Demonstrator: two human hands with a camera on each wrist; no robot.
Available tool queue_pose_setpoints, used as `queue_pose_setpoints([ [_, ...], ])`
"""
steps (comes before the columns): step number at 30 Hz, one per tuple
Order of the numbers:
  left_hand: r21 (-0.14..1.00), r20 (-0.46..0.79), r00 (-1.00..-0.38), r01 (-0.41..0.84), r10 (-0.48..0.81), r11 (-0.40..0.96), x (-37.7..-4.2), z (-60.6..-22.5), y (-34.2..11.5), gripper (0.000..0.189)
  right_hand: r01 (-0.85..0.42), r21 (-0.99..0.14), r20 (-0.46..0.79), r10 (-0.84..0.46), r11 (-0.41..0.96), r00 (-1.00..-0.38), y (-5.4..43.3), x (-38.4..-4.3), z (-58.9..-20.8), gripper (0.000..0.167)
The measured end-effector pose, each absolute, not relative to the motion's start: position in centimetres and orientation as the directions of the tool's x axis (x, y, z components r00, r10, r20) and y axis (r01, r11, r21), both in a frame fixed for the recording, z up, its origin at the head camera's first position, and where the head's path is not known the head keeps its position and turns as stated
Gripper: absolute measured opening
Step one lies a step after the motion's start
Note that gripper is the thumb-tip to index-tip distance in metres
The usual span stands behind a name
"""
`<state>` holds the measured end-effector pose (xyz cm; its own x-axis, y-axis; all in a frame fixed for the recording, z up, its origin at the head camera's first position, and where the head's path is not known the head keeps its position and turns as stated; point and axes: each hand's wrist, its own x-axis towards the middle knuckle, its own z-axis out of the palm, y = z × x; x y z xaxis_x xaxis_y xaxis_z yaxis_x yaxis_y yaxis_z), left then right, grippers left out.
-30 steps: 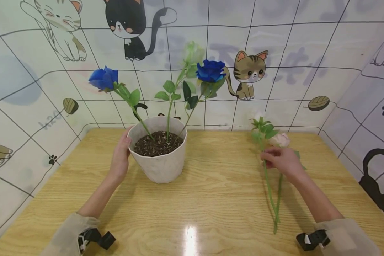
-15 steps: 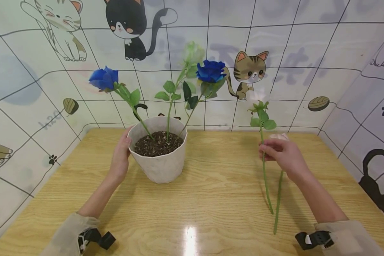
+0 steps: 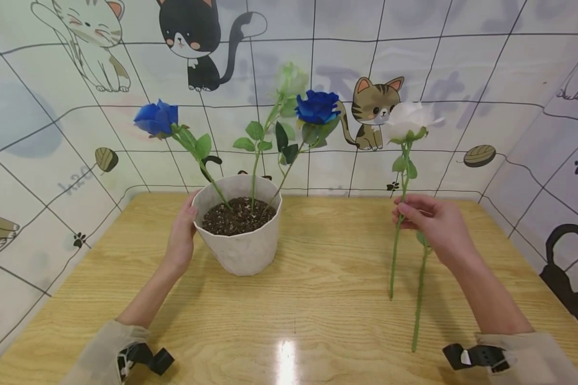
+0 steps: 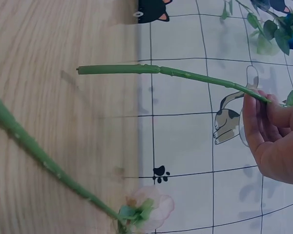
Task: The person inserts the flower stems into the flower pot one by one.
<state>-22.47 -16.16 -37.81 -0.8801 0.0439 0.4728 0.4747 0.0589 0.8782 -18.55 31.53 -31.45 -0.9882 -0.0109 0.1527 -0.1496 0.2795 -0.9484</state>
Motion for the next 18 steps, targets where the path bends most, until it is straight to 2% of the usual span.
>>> queue_pose_setpoints([
  [3,0.880,0.469,-0.882,0.471,0.042,0.058,-22.5,-37.8,-16.2,0.050,-0.148,-0.938,0.160,0.010,0.314,-0.987,31.1,-18.5,-30.8,0.021],
  [6,0.883,0.464,-0.885,0.466,0.042,0.062,-22.5,-37.8,-16.2,0.050,-0.179,-0.940,0.190,0.008,0.290,-0.982,30.8,-18.4,-29.9,0.025],
  [13,0.881,0.466,-0.884,0.468,0.044,0.070,-22.4,-37.8,-16.2,0.050,-0.319,-0.945,0.318,-0.021,0.075,-0.948,29.8,-18.2,-27.9,0.022],
  [18,0.881,0.466,-0.884,0.468,0.043,0.072,-22.4,-37.8,-16.2,0.050,-0.340,-0.939,0.341,-0.006,0.054,-0.940,28.8,-18.0,-26.6,0.024],
])
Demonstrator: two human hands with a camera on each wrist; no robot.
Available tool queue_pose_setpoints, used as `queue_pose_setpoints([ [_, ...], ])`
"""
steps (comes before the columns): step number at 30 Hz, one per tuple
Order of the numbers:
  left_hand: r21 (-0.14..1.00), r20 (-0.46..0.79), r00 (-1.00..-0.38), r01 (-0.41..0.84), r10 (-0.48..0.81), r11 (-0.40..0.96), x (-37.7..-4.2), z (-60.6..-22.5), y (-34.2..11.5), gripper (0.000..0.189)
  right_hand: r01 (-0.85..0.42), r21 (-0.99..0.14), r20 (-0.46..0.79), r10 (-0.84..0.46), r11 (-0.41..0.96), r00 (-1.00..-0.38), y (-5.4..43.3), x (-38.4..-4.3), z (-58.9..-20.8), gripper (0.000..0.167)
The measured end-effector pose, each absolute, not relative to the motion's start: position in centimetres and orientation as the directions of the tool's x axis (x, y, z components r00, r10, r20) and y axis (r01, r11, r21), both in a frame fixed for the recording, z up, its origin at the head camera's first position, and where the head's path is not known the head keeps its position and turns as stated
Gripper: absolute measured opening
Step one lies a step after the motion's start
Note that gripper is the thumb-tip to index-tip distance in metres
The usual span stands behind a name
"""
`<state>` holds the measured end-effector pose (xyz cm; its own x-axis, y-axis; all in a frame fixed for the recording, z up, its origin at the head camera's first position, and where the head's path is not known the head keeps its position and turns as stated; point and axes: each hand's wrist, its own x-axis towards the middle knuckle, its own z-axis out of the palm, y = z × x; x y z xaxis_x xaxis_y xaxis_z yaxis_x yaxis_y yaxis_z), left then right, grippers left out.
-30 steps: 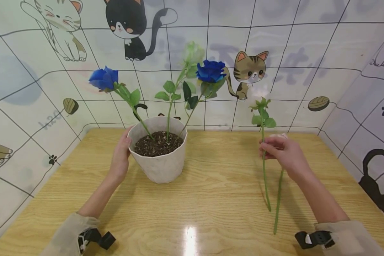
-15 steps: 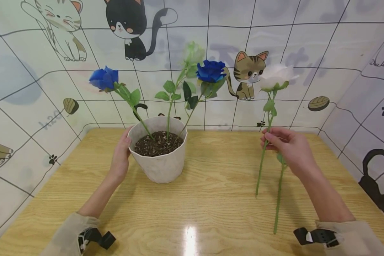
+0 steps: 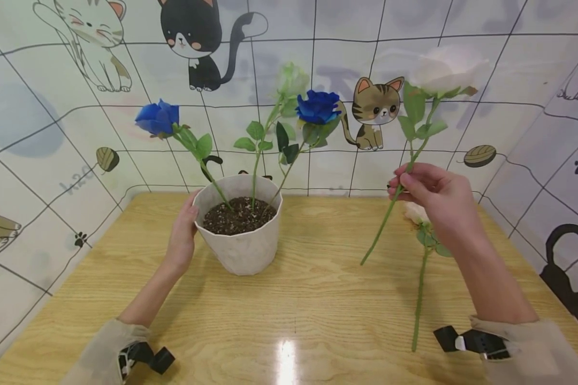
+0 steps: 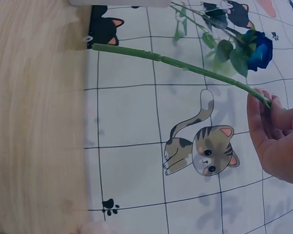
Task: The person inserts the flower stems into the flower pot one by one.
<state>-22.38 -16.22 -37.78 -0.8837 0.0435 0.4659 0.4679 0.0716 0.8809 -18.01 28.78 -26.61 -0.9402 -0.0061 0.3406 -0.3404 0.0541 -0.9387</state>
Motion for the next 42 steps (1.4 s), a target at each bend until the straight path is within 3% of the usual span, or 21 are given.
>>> queue_pose_setpoints([
  [23,0.879,0.467,-0.883,0.469,0.045,0.086,-22.5,-37.9,-16.3,0.050,-0.545,-0.762,0.558,0.074,-0.350,-0.827,21.6,-18.0,-20.3,0.030],
  [35,0.877,0.471,-0.881,0.473,0.043,0.081,-22.5,-37.9,-16.3,0.050,-0.587,-0.713,0.607,0.081,-0.383,-0.790,17.2,-19.0,-18.2,0.030],
  [42,0.875,0.474,-0.879,0.477,0.044,0.085,-22.6,-37.9,-16.3,0.050,-0.647,-0.678,0.664,0.086,-0.350,-0.743,14.1,-20.3,-17.8,0.013],
])
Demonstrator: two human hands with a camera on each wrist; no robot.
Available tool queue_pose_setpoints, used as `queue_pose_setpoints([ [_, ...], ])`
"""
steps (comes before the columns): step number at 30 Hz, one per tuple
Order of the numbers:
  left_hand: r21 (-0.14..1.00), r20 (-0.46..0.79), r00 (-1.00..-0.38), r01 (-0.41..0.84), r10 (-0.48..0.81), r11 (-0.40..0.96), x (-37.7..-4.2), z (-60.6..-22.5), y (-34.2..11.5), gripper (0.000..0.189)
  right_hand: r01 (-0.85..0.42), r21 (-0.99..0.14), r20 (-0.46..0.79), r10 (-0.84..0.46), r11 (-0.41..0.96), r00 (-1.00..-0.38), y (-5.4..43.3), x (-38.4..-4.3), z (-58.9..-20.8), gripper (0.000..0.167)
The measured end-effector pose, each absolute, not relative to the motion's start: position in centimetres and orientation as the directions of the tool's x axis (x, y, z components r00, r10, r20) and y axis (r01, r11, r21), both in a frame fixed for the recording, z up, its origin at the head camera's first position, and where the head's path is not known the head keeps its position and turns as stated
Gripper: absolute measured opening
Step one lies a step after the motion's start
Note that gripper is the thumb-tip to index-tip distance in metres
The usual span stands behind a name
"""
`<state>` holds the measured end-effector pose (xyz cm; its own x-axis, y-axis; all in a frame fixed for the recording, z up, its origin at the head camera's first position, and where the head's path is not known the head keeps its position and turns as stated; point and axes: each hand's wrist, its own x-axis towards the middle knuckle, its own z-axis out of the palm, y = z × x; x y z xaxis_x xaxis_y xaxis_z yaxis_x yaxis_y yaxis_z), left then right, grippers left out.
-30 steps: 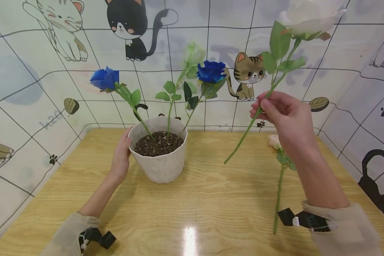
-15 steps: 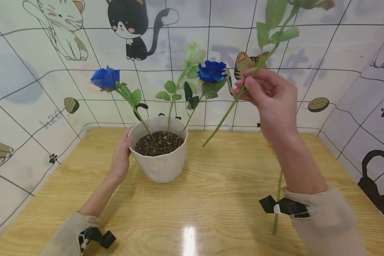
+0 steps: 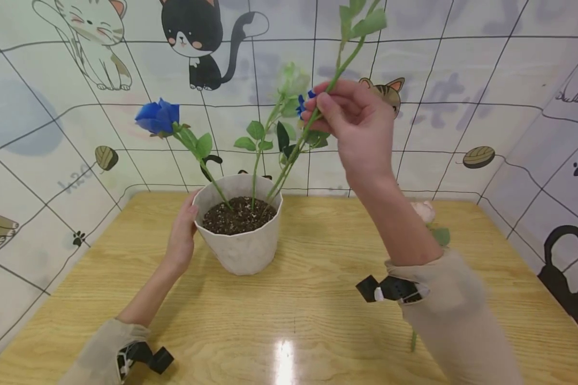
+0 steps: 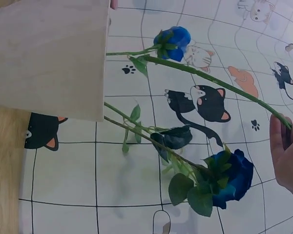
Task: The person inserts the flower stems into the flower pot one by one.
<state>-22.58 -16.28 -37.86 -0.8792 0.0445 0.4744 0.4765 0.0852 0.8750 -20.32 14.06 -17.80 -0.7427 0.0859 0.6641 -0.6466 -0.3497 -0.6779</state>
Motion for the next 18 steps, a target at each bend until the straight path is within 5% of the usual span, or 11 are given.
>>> queue_pose_setpoints([
  [6,0.869,0.487,-0.872,0.489,0.046,0.081,-22.6,-37.8,-16.3,0.050,-0.692,-0.677,0.702,0.061,-0.251,-0.710,11.4,-21.6,-18.5,0.006],
  [18,0.871,0.482,-0.875,0.485,0.049,0.077,-22.7,-37.9,-16.3,0.050,-0.633,-0.759,0.645,-0.040,-0.149,-0.763,7.3,-23.3,-20.3,0.008],
])
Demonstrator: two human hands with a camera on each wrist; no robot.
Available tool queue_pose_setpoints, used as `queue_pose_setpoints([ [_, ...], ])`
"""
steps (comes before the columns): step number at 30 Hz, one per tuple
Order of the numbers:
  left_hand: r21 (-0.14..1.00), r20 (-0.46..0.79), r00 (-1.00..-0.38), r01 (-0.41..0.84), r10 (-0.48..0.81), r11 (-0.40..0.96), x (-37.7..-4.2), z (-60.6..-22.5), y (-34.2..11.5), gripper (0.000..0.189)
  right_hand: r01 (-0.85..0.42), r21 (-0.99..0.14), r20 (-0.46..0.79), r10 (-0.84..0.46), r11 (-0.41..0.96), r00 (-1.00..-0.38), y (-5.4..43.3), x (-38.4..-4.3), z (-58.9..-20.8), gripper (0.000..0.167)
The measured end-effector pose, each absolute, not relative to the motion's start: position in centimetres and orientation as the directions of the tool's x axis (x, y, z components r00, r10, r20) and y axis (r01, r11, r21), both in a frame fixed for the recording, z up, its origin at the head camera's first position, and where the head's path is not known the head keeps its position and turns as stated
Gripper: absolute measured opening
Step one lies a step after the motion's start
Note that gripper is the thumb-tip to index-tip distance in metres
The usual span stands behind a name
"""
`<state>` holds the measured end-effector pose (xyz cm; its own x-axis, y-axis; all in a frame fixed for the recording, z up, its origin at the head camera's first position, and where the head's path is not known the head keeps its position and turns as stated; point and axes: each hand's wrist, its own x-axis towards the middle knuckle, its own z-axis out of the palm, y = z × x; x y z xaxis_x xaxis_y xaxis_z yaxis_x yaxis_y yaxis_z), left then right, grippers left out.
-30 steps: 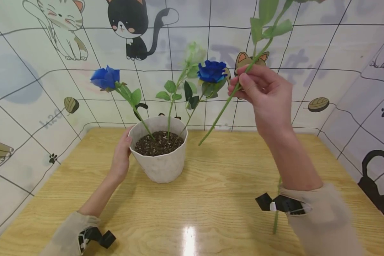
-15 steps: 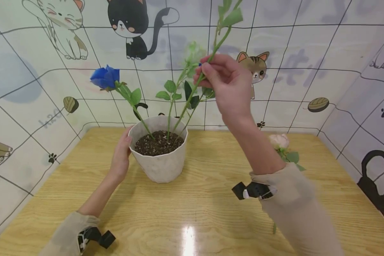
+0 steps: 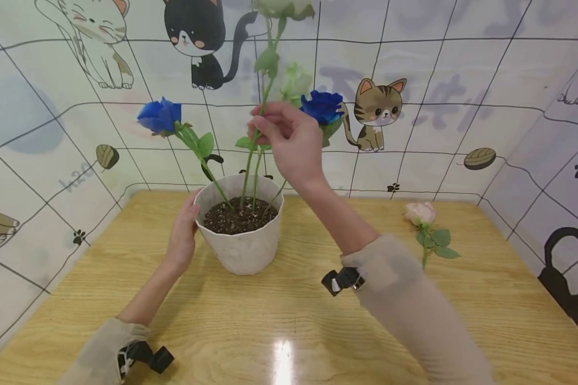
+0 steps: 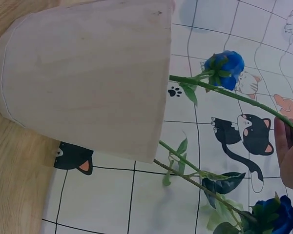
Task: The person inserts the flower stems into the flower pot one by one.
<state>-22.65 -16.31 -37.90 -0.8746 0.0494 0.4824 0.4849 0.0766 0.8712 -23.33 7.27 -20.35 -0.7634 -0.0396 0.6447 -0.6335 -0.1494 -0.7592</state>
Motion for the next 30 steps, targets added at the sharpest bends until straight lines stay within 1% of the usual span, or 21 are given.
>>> queue_pose_setpoints([
  [8,0.873,0.479,-0.876,0.481,0.049,0.081,-22.6,-37.9,-16.2,0.050,-0.644,-0.763,0.647,-0.085,-0.061,-0.758,5.4,-24.4,-21.7,0.013],
  [17,0.879,0.471,-0.881,0.473,0.052,0.063,-22.6,-37.8,-16.4,0.050,-0.654,-0.755,0.636,-0.184,0.054,-0.750,3.1,-24.7,-22.3,0.013],
  [23,0.877,0.473,-0.880,0.475,0.049,0.072,-22.6,-37.7,-16.3,0.049,-0.648,-0.758,0.615,-0.247,0.077,-0.749,1.8,-24.9,-22.5,0.013],
  [30,0.881,0.466,-0.883,0.468,0.052,0.062,-22.7,-37.8,-16.3,0.050,-0.657,-0.743,0.611,-0.274,0.125,-0.743,0.6,-25.2,-23.2,0.014],
])
